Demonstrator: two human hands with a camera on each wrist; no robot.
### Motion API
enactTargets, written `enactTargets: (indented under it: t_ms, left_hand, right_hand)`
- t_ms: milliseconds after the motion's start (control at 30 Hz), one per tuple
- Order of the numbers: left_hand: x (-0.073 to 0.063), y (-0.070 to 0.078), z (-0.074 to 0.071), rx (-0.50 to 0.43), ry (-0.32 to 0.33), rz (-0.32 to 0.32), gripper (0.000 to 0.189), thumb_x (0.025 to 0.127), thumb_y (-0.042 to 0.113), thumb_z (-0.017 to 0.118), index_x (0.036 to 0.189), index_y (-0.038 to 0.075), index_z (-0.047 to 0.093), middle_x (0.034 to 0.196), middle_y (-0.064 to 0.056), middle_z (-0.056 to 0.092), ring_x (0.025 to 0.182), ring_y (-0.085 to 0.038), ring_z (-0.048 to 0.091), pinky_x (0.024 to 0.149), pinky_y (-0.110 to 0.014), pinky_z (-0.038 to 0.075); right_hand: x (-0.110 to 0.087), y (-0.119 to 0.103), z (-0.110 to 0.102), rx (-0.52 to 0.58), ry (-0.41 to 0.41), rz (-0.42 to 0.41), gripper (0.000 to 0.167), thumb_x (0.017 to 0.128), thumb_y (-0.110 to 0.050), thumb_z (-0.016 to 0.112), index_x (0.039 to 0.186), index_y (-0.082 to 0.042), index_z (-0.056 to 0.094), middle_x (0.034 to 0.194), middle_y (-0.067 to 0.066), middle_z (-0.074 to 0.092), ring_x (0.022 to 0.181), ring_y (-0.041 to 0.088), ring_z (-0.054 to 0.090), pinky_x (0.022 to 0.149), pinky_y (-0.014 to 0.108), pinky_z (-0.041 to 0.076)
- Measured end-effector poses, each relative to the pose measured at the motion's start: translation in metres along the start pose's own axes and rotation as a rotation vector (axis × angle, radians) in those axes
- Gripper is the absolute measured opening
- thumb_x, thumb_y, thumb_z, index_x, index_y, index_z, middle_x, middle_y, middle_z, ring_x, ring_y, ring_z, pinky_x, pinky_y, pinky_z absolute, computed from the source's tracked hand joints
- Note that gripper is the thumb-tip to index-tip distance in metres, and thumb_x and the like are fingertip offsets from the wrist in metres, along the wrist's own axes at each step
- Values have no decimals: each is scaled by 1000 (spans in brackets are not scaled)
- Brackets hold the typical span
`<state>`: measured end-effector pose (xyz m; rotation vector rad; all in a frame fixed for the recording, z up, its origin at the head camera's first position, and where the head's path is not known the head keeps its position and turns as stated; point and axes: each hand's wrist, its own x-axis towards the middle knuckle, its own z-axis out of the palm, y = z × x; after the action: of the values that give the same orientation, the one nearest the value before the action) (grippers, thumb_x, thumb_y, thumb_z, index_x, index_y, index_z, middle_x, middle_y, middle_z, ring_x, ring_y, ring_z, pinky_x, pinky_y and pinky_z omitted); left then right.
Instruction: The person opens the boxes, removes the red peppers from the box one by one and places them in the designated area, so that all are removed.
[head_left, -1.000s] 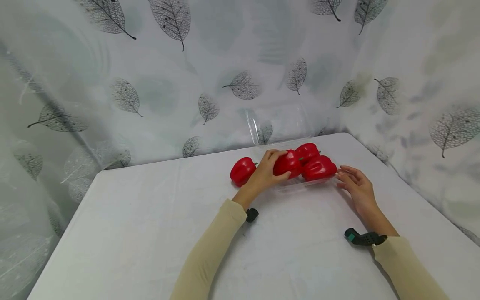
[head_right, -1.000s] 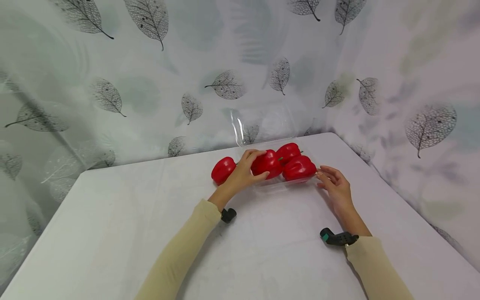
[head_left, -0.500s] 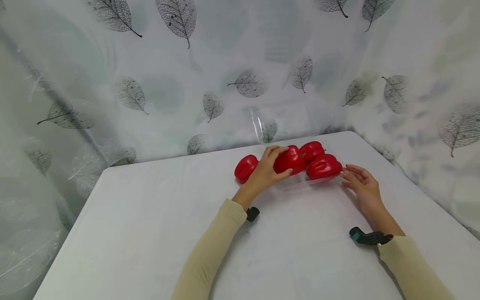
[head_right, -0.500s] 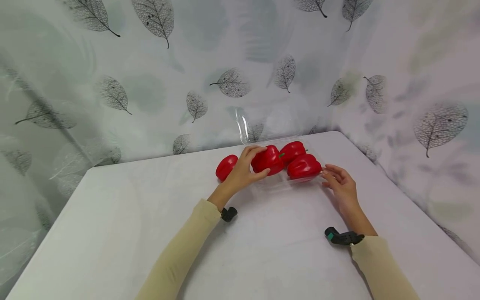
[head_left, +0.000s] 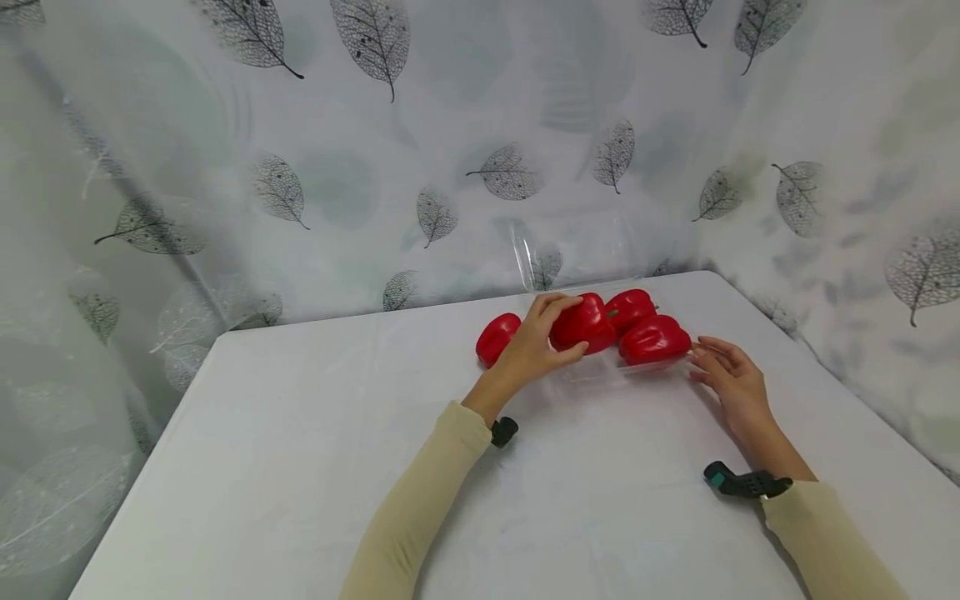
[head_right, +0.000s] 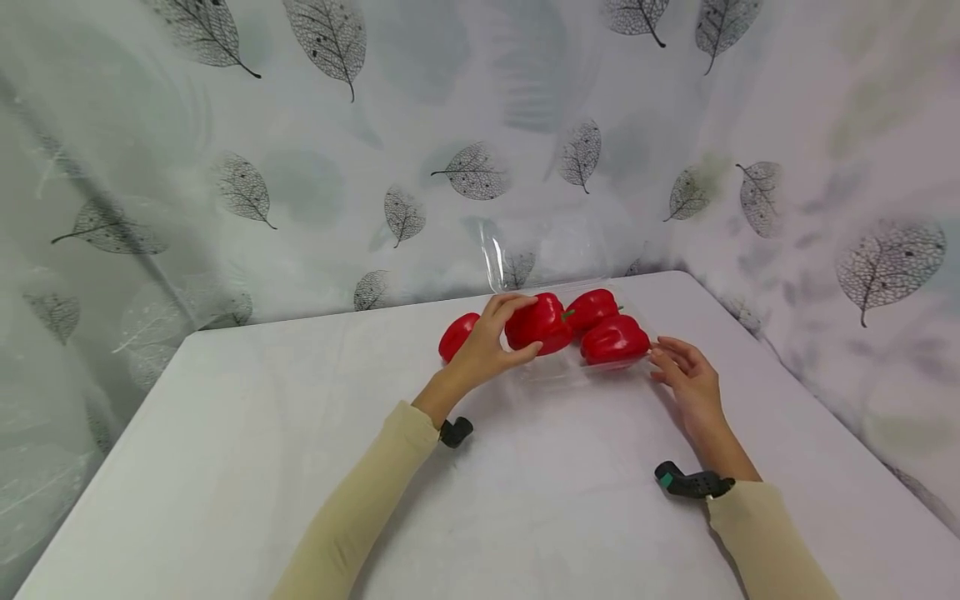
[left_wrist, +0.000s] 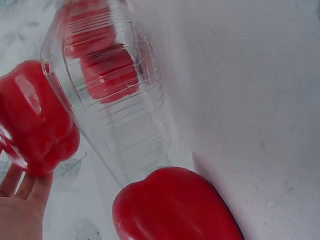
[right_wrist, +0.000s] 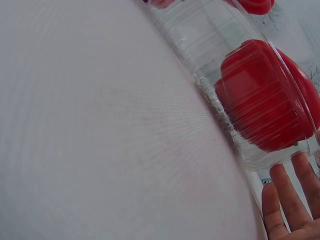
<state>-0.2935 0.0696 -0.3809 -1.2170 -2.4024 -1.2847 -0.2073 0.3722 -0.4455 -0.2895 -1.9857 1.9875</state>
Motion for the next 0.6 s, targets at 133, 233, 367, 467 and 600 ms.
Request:
enactTargets:
  t_ms: [133,233,367,467,600]
  left_hand:
    - [-2,2,-1,-7,-1,23,63,86,20,74,141,13,44,142,-8,40,130,-20,40,94,-28,51]
    - [-4,4,-2,-7,1,44,63,86,19,74,141,13,44,141,-7,40,130,-19,40,95,-27,51]
    - [-6,7,-4,-1,9,71,64,85,18,75,141,12,44,141,-7,41,129,-19,40,95,-26,50]
    - [-9,9,-7,6,16,82,64,85,17,76,140,12,45,140,-7,41,129,-20,40,95,-26,50]
    - [-12,9,-10,33,27,100,64,84,17,77,139,11,46,140,-8,42,129,-19,41,95,-26,50]
  right_hand:
    - [0,0,-1,-18,1,-1,52,91,-36,67,136,-16,50,113,-15,57,95,-5,63,75,10,52]
    - [1,0,-1,-14,-8,-20,50,91,-34,67,135,-16,51,111,-16,59,95,-4,64,74,11,52]
    - [2,0,-1,10,-18,-40,45,92,-31,67,132,-17,52,109,-16,61,94,-3,64,74,11,52]
    - [2,0,-1,5,-16,-34,46,92,-31,67,133,-17,52,110,-16,60,94,-4,64,74,10,52]
    - [2,1,-1,8,-12,-16,49,91,-32,68,135,-16,51,111,-16,58,93,-5,64,74,10,52]
